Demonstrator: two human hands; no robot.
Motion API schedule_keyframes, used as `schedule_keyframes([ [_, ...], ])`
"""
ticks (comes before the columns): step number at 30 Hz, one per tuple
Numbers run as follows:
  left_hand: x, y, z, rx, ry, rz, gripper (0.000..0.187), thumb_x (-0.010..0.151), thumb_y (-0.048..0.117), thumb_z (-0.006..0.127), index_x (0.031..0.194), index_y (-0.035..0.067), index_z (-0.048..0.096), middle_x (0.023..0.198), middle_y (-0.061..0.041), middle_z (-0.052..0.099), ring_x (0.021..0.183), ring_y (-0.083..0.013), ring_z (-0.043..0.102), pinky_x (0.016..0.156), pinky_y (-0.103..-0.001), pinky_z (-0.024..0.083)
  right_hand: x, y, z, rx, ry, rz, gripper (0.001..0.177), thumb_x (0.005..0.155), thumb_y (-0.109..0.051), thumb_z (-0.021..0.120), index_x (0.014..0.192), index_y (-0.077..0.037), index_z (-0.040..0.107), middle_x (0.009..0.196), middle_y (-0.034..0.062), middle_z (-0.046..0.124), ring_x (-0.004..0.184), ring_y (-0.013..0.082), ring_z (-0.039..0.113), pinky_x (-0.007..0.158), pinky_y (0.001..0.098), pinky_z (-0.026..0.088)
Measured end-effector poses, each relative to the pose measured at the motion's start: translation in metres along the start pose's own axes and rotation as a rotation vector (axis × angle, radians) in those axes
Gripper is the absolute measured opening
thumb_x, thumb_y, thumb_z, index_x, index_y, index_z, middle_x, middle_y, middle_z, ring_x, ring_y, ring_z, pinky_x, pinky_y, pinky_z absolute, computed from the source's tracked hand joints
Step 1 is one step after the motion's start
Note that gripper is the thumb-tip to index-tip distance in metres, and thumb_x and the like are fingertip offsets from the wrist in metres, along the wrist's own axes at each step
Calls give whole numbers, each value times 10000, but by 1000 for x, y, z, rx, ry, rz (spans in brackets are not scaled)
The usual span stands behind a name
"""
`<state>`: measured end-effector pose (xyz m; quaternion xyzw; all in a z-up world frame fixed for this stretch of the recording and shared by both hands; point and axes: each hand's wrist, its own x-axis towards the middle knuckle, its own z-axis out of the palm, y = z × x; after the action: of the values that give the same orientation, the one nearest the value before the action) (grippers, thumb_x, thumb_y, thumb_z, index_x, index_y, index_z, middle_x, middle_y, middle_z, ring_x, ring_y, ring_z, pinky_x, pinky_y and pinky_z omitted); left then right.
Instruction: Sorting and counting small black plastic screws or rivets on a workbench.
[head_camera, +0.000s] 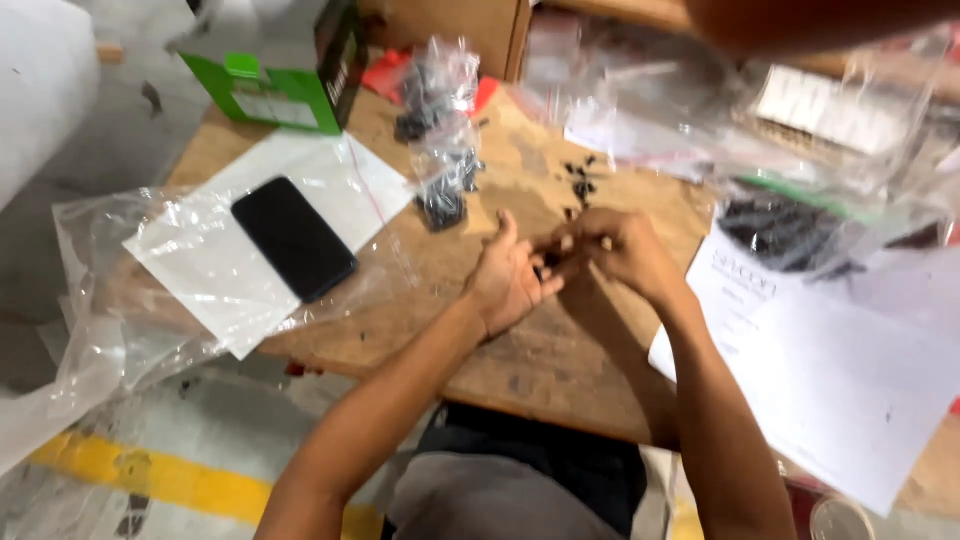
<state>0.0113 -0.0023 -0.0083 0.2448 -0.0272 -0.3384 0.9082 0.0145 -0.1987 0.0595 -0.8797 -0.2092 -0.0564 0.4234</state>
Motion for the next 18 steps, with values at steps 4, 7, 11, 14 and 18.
schedule_keyframes([
  [4, -12, 7, 23, -12, 122, -39, 1022, 966, 730, 178, 1459, -150, 340, 1346, -251, 544, 1306, -336, 541, 1158, -434, 436, 1, -2, -3, 25, 148, 44, 276, 916, 15, 664, 1167, -59, 750, 1020, 95, 770, 888, 145, 736, 749, 266, 575],
  [7, -11, 12, 23, 9, 96, -21, 1047, 966, 738, 160, 1472, -165, 319, 1372, -294, 519, 1320, -362, 539, 1178, -414, 422, 4, -3, -10, -24, 302, 184, 204, 981, -55, 706, 1178, -54, 757, 1006, 117, 773, 842, 177, 693, 739, 286, 537],
  [11, -10, 10, 19, -34, 75, -22, 1062, 970, 742, 168, 1478, -184, 281, 1404, -315, 502, 1331, -377, 530, 1177, -424, 410, 4, 19, -4, -129, 299, 221, 201, 974, -74, 709, 1165, -48, 765, 1015, 137, 761, 796, 208, 679, 714, 316, 528],
  [14, -8, 8, 16, 5, 104, -30, 1076, 954, 748, 174, 1505, -174, 227, 1462, -312, 450, 1366, -385, 514, 1199, -424, 401, 11, 14, 5, -195, 214, 120, 233, 920, -74, 725, 1148, -44, 763, 1024, 146, 731, 814, 231, 693, 733, 348, 550],
  [18, -9, 6, 7, -22, 73, 10, 1120, 954, 771, 194, 1522, -194, 218, 1495, -329, 408, 1379, -364, 480, 1186, -439, 401, 23, 15, 26, -376, 126, -115, 210, 852, -63, 750, 1059, -42, 781, 996, 151, 720, 900, 342, 646, 783, 428, 546],
])
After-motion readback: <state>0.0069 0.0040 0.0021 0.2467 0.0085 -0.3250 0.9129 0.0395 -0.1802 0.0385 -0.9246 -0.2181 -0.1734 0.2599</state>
